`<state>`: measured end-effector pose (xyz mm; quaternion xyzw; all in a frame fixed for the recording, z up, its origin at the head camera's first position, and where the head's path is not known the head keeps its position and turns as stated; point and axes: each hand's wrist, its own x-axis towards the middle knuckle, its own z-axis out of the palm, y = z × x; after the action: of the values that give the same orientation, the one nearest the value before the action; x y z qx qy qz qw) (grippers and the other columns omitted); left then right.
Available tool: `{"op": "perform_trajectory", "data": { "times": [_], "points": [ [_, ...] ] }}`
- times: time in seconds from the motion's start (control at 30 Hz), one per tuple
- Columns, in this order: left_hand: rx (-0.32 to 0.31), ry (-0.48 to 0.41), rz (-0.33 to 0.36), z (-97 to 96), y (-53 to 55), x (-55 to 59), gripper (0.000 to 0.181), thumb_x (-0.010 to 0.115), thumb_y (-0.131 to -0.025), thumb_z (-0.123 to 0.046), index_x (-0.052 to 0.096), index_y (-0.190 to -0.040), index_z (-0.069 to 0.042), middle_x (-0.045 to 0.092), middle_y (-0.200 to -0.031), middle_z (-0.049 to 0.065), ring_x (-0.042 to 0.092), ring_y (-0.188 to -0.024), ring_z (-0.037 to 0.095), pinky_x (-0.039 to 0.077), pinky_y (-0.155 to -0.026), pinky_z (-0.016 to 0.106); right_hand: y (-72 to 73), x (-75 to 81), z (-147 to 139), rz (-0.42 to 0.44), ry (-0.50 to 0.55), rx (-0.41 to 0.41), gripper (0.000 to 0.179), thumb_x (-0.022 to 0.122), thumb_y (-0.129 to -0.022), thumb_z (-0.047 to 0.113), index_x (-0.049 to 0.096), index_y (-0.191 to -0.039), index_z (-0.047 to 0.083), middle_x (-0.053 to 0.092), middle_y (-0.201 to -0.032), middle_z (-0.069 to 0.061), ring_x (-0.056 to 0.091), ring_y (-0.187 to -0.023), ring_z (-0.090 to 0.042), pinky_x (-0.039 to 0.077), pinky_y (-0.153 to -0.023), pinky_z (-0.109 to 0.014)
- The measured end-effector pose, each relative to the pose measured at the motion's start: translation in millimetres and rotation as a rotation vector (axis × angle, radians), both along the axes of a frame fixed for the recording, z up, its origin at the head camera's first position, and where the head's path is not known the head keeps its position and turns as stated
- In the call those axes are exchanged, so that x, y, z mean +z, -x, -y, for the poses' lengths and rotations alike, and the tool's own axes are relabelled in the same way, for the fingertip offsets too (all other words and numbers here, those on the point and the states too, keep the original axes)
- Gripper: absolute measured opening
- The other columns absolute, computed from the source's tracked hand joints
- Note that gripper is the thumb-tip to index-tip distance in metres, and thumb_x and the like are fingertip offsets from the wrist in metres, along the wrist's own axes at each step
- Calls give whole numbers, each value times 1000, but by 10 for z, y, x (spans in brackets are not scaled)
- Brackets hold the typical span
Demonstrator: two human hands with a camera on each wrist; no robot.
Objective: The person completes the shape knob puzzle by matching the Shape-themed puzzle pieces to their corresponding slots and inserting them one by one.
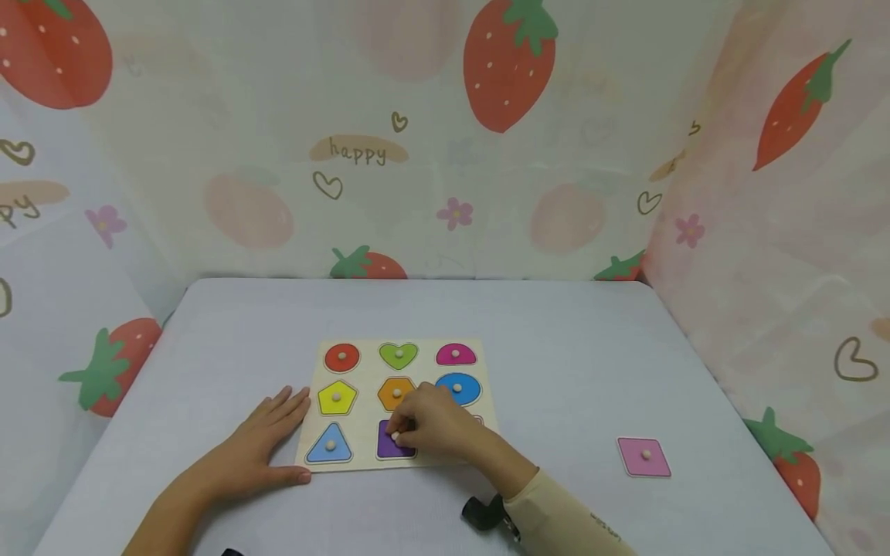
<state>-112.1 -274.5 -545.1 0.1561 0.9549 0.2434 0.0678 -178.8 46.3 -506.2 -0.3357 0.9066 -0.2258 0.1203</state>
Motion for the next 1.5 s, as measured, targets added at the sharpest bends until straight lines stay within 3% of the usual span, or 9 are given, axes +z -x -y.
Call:
{"op": "perform_trajectory", "data": {
  "times": [0.13, 0.6, 0.67, 0.8, 0.87, 1.03, 1.23, 1.4, 1.5],
  "points": [
    [-6, 2, -3, 1, 25, 6, 117, 70, -72, -80, 28, -163, -22, 22, -171, -4, 7, -160, 31, -7, -127, 28, 8, 16, -5, 19, 2, -11, 8, 82, -89, 27, 82, -96, 30, 62, -78, 25, 50, -91, -2, 45, -77, -21],
    [9, -13, 24, 8, 5, -3, 118, 73, -70, -80, 28, -163, -23, 21, -171, -4, 6, -160, 31, 5, -130, 48, 9, 169, -94, -36, 10, -19, 16, 83, -87, 28, 82, -103, 28, 70, -90, 20, 50, -97, -5, 44, -82, -25],
    [3, -20, 20, 5, -5, 1, 117, 73, -71, -79, 29, -163, -22, 22, -171, -4, 7, -160, 32, 5, -130, 47, -2, 207, -185, -36, 36, -17, 16, 82, -88, 24, 81, -103, 26, 70, -92, 18, 50, -99, -6, 46, -86, -26],
    [-1, -15, 17, 5, -15, 4, 117, 71, -71, -80, 28, -163, -22, 22, -171, -4, 7, -160, 31, -8, -126, 26, -26, 280, -403, -109, 70, 5, 16, 80, -89, 20, 81, -105, 22, 71, -95, 14, 55, -103, -9, 46, -99, -37],
    [0, -8, 15, 5, -14, 10, 118, 71, -71, -81, 28, -163, -22, 22, -171, -4, 7, -160, 31, -10, -125, 23, -29, 306, -521, -157, 87, 4, 17, 79, -89, 19, 80, -105, 21, 72, -97, 13, 57, -104, -10, 44, -103, -42],
    [-3, -1, 15, 7, -10, 22, 117, 71, -71, -80, 29, -163, -20, 22, -171, -3, 8, -160, 32, 3, -130, 43, -42, 363, -811, -185, 142, -56, 20, 82, -87, 17, 80, -106, 18, 74, -99, 8, 55, -104, -12, 45, -98, -44],
    [-1, -2, 24, 9, -30, 3, 117, 71, -71, -80, 30, -163, -20, 22, -171, -3, 8, -159, 33, 1, -130, 40, -95, 441, -1144, -223, 153, -146, 23, 85, -85, 20, 80, -107, 21, 72, -98, 12, 54, -104, -11, 48, -92, -41],
    [1, 0, 16, 4, -25, 20, 117, 72, -71, -80, 30, -163, -21, 23, -171, -2, 9, -159, 34, 11, -128, 54, -112, 468, -1471, -283, 189, -169, 24, 86, -84, 16, 79, -106, 22, 72, -97, 11, 54, -103, -10, 50, -89, -39],
    [0, 0, 15, -3, -11, 27, 117, 71, -71, -80, 29, -163, -22, 22, -171, -3, 8, -159, 33, 12, -128, 56, -131, 486, -1673, -285, 204, -194, 25, 85, -85, 14, 78, -106, 26, 72, -98, 10, 54, -104, -9, 51, -88, -37]
  ]
}}
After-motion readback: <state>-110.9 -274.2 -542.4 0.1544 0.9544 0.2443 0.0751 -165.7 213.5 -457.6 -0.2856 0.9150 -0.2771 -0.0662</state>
